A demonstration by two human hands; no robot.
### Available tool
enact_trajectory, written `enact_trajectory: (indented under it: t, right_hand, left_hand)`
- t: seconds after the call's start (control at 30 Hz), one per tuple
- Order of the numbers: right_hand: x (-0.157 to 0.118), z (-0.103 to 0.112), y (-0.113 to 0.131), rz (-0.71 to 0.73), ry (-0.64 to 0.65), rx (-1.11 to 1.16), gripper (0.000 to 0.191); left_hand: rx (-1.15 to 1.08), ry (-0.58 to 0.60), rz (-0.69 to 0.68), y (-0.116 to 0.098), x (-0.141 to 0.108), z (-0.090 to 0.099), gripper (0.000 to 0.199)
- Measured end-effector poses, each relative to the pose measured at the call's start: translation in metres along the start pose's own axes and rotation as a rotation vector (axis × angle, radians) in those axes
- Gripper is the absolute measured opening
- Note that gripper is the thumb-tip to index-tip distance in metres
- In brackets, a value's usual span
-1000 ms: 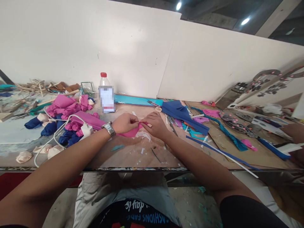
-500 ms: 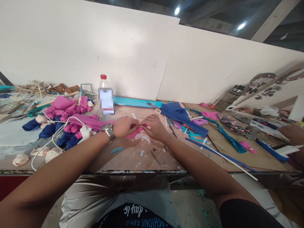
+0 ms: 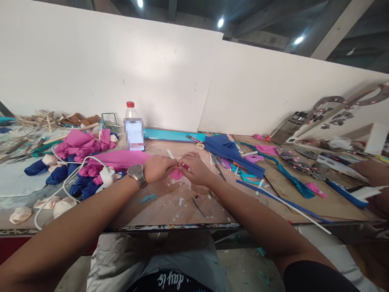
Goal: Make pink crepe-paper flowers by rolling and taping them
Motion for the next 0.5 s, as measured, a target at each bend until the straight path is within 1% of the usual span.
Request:
enact_trajectory:
  t: [0.13, 0.27, 0.4, 0.5]
  right_hand:
    - [0.0, 0.001, -0.002, -0.007, -0.007, 0.009, 0.015]
    - [-0.002, 0.004, -0.007, -0.03, -0.059, 0.036, 0.024]
    - [-0.003, 0.005, -0.007, -0.026, -0.074, 0.04, 0.032]
    - [-0.004, 0.006, -0.009, -0.032, -0.087, 0.034, 0.033]
  left_hand:
    - [-0.033, -0.029, 0.022, 0.0, -0.001, 0.003, 0.034]
    - [-0.094, -0.053, 0.061, 0.003, -0.001, 0.008, 0.026]
    - [-0.126, -0.054, 0.101, 0.008, -0.001, 0.009, 0.02]
    - [-0.123, -0.056, 0.143, 0.013, -0.001, 0.008, 0.021]
Point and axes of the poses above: each hand's wrist, its own x-axis towards the middle knuckle, its own z-axis out of the back of the hand, y = z × x, the point moved 10 cm from there along x, towards the middle knuckle, and after that the axes turned 6 degrees about z, right-handed, at the moved point
